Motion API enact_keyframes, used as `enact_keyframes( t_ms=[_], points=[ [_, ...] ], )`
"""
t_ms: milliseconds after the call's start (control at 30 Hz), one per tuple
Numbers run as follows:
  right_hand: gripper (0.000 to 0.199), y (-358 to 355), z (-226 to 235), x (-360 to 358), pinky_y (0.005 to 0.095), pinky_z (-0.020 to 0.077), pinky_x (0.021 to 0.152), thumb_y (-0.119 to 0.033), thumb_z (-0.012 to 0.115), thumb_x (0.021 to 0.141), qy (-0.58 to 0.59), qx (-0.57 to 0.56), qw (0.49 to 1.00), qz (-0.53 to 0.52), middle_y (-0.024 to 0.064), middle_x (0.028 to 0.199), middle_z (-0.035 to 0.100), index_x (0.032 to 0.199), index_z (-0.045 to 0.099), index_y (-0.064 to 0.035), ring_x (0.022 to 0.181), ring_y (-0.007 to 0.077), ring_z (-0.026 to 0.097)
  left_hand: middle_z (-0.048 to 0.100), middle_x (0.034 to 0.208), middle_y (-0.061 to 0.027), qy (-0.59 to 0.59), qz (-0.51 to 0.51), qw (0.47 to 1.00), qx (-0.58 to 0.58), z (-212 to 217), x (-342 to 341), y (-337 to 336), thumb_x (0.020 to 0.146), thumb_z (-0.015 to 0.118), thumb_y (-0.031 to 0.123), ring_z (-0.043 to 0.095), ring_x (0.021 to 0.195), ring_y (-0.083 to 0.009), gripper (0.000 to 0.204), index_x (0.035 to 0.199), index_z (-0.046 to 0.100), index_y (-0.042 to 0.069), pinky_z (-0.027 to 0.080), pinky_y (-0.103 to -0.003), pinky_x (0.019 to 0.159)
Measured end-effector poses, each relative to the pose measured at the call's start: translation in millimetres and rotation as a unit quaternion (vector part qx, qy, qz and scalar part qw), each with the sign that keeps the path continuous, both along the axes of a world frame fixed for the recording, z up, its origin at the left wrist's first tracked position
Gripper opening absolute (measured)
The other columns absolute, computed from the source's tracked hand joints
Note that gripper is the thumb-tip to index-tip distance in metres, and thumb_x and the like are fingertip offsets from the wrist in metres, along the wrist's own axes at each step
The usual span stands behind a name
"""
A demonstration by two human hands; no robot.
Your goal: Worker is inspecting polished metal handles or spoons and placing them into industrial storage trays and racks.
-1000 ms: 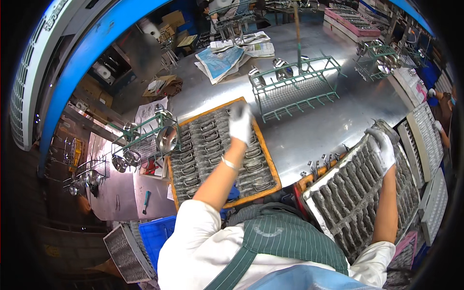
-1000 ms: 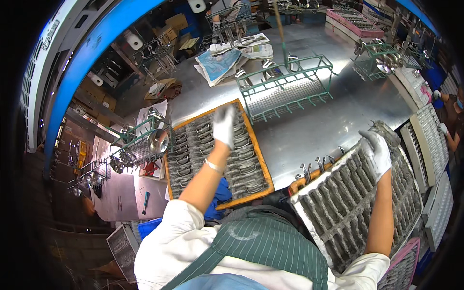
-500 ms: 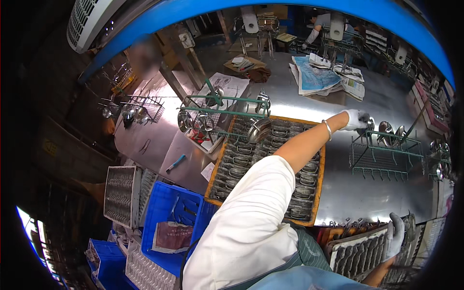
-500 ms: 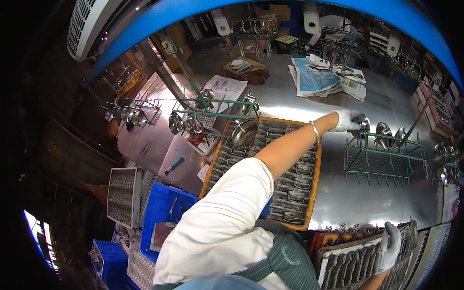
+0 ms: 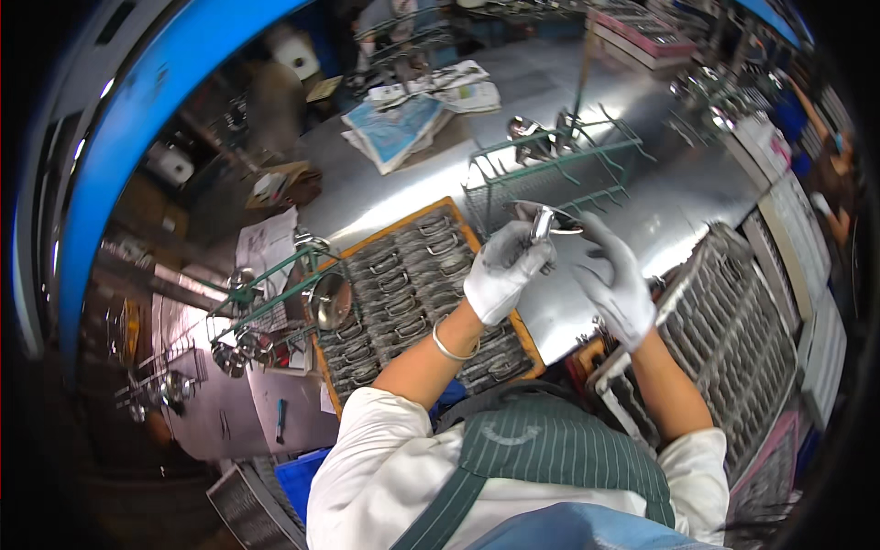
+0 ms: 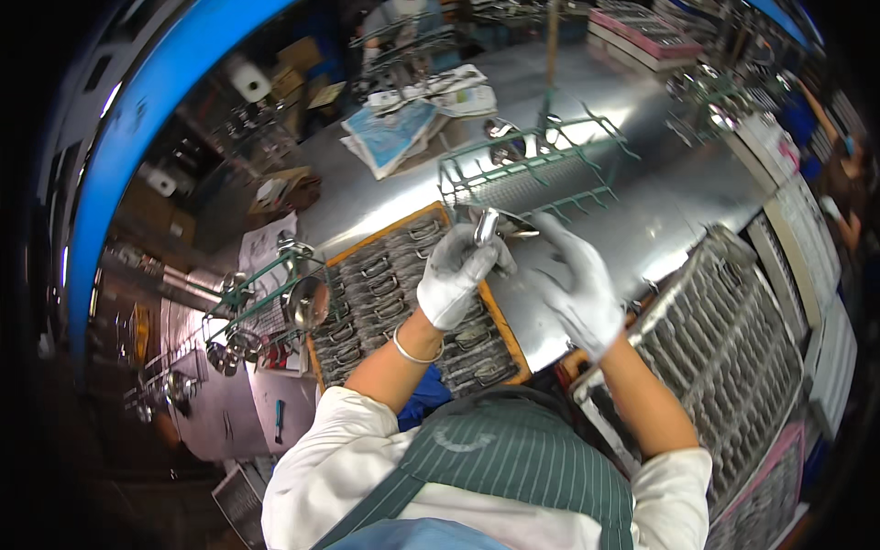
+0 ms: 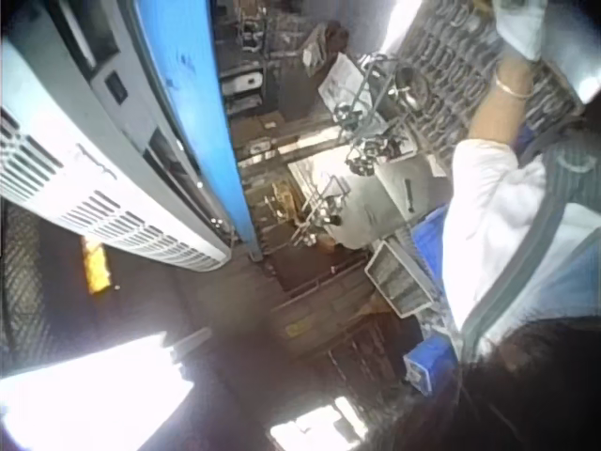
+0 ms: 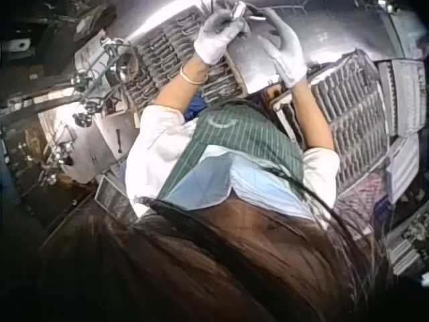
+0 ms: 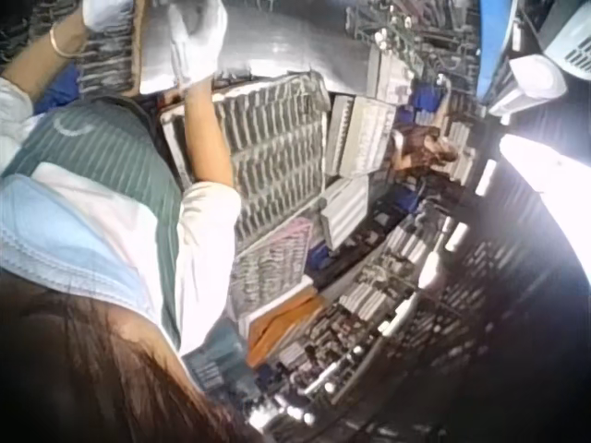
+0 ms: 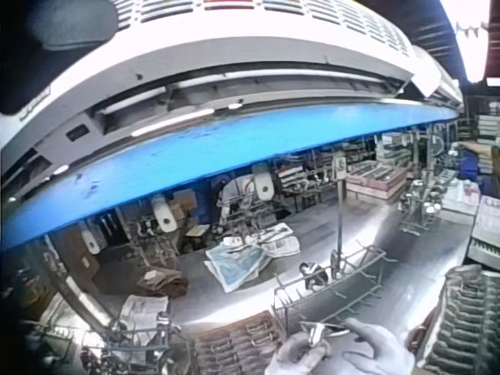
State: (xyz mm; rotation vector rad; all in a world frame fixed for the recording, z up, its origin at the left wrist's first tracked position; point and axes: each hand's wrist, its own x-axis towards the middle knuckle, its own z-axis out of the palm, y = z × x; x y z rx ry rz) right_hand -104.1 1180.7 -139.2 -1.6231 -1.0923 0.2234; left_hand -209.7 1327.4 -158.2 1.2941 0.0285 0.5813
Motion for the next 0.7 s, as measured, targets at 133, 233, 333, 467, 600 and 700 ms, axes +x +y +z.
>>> enact_keyframes(
  t_ms=[133, 233, 333, 467, 600, 700],
  points=[
    [0.042, 6.0, 0.9, 0.5, 0.0277, 0.0426, 0.088, -0.011, 0.058, 0.083, 0.238, -0.008, 0.971, 0.023, 0.0111, 0.114, 0.056, 0.122, 0.049, -0.0003, 0.101, 0.0171, 0.054, 0.059, 0.082, -0.0046, 0.035, -0.026, 0.999, -0.022, -9.3, -0.2, -17.4, 0.086, 0.061, 0.021, 0.053, 0.077, -0.0103, 0.027, 0.101, 0.055, -0.001, 0.043, -0.024, 0.071],
    [0.031, 1.1, -15.8, 0.4, 0.0245, 0.0428, 0.086, -0.006, 0.056, 0.086, 0.284, 0.098, 0.95, 0.091, 0.0078, 0.105, 0.06, 0.117, 0.053, 0.0008, 0.096, 0.0126, 0.055, 0.059, 0.08, -0.0048, 0.064, -0.012, 0.997, -0.031, -5.0, 0.1, -25.8, 0.085, 0.061, 0.02, 0.053, 0.075, -0.0107, 0.025, 0.096, 0.056, -0.002, 0.043, -0.025, 0.072],
    [0.029, -7.0, -23.0, -2.8, 0.0232, 0.0434, 0.084, -0.004, 0.056, 0.086, 0.244, 0.081, 0.964, 0.074, 0.0065, 0.1, 0.061, 0.114, 0.054, 0.0009, 0.093, 0.0123, 0.055, 0.058, 0.072, -0.0052, 0.051, 0.009, 0.998, -0.032, -0.1, 1.8, -36.5, 0.088, 0.056, 0.031, 0.053, 0.069, -0.0117, 0.033, 0.09, 0.057, -0.002, 0.042, -0.025, 0.067],
    [0.028, -16.2, -12.9, -11.1, 0.0228, 0.0443, 0.08, -0.008, 0.058, 0.086, 0.299, 0.068, 0.952, -0.002, 0.0079, 0.097, 0.061, 0.111, 0.054, 0.0032, 0.089, 0.0124, 0.056, 0.059, 0.068, -0.0077, 0.148, -0.004, 0.986, -0.078, 15.9, 11.0, -39.9, 0.092, 0.046, 0.039, 0.056, 0.061, -0.0135, 0.044, 0.093, 0.058, -0.004, 0.045, -0.026, 0.06],
    [0.034, -33.6, -13.4, 1.3, 0.0214, 0.0446, 0.055, -0.027, 0.052, 0.089, 0.416, 0.045, 0.906, -0.063, 0.0074, 0.087, 0.059, 0.103, 0.054, 0.0041, 0.069, 0.0113, 0.058, 0.063, 0.085, -0.01, 0.11, 0.079, 0.991, 0.012, 7.3, 20.8, -44.6, 0.093, 0.045, 0.03, 0.055, 0.062, -0.0108, 0.037, 0.107, 0.056, -0.003, 0.043, -0.021, 0.056],
    [0.035, -47.0, -32.5, 6.7, 0.0205, 0.0459, 0.053, -0.022, 0.05, 0.09, 0.515, 0.099, 0.851, -0.015, 0.0074, 0.087, 0.06, 0.111, 0.052, 0.0057, 0.068, 0.011, 0.059, 0.061, 0.089, -0.0048, 0.106, 0.088, 0.981, 0.139, -6.8, 33.8, -37.5, 0.091, 0.05, 0.024, 0.053, 0.069, -0.0069, 0.039, 0.12, 0.05, -0.001, 0.041, -0.018, 0.062]
  ],
)
